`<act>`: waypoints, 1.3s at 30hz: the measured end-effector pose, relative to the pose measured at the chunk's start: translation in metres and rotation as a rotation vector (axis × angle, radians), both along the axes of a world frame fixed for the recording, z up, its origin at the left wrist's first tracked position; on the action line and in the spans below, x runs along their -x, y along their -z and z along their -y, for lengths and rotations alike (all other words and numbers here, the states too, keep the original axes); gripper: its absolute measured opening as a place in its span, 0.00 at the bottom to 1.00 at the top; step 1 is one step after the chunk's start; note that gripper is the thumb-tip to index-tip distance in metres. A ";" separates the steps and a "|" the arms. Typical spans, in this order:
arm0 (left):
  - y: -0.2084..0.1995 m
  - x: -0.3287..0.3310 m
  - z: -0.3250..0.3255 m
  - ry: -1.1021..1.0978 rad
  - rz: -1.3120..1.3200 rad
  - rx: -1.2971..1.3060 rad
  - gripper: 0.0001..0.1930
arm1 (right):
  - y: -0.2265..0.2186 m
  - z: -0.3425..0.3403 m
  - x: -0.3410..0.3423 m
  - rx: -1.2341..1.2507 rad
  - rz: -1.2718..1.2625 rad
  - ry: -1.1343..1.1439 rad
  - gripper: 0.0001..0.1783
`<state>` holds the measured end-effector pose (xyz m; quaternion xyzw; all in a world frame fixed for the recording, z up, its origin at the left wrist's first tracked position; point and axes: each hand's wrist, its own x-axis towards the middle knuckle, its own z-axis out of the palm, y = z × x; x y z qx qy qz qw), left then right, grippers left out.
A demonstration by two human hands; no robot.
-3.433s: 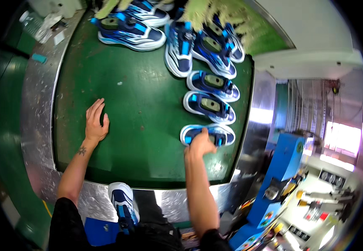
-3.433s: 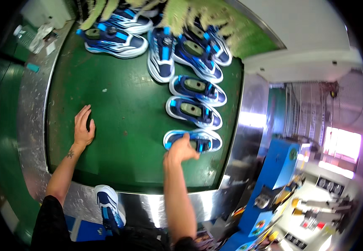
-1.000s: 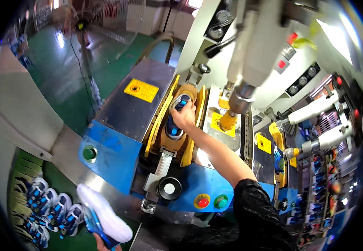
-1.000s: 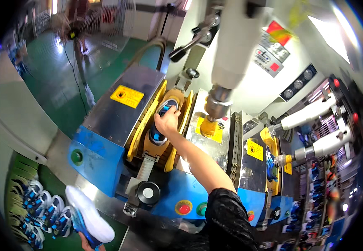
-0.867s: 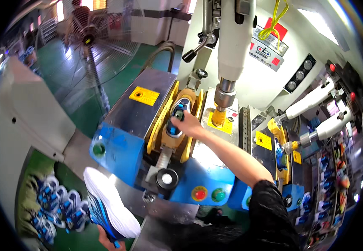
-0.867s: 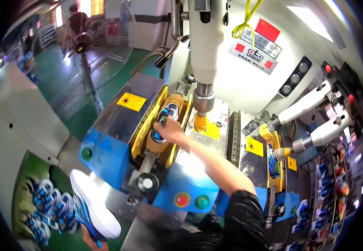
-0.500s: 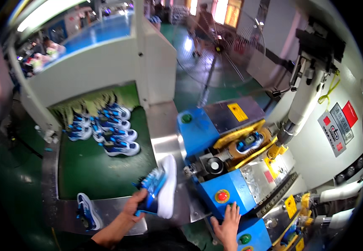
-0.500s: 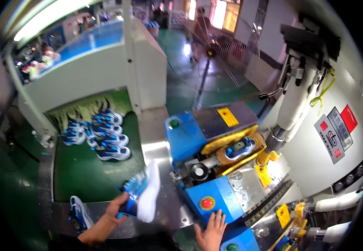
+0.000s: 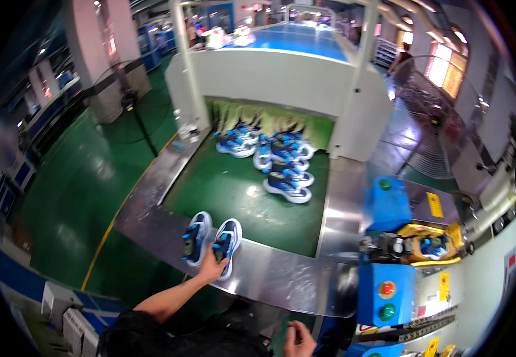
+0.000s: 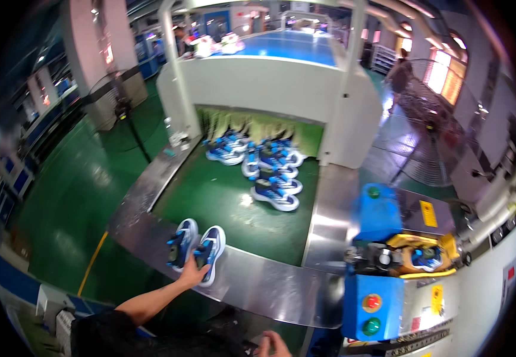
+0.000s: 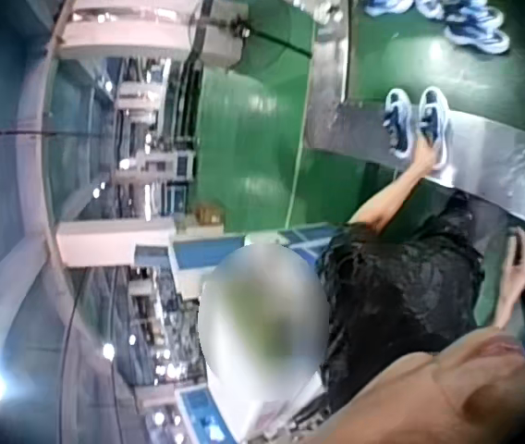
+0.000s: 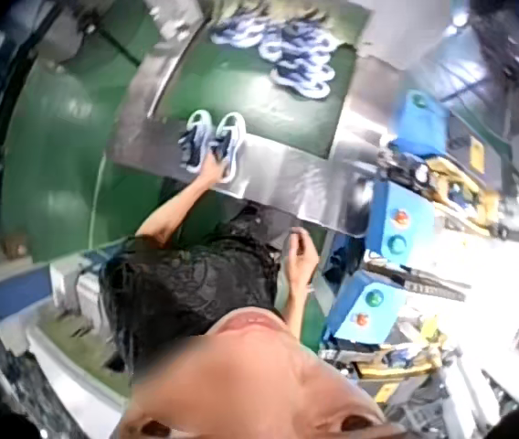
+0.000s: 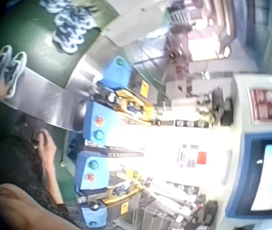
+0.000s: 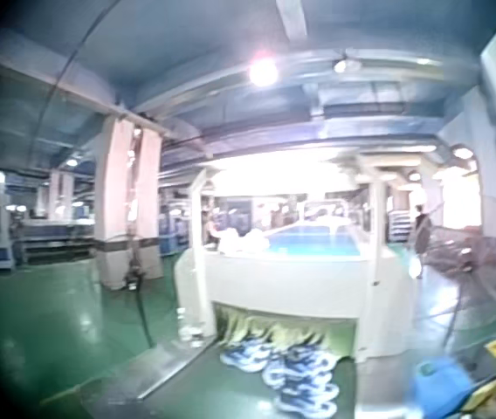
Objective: The person repeatedly picks up blue and white sneakers, places them into a machine jig, and removes them. They then place the shoes onto a green table and a metal rack. The person handles the shoes one at a time in a repetitive cycle.
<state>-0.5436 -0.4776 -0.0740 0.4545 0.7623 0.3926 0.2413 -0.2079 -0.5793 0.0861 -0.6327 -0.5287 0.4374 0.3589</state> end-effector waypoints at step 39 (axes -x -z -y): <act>0.032 0.437 -0.353 0.088 0.248 -0.068 0.32 | -0.017 -0.345 0.391 0.076 -0.020 -0.134 0.31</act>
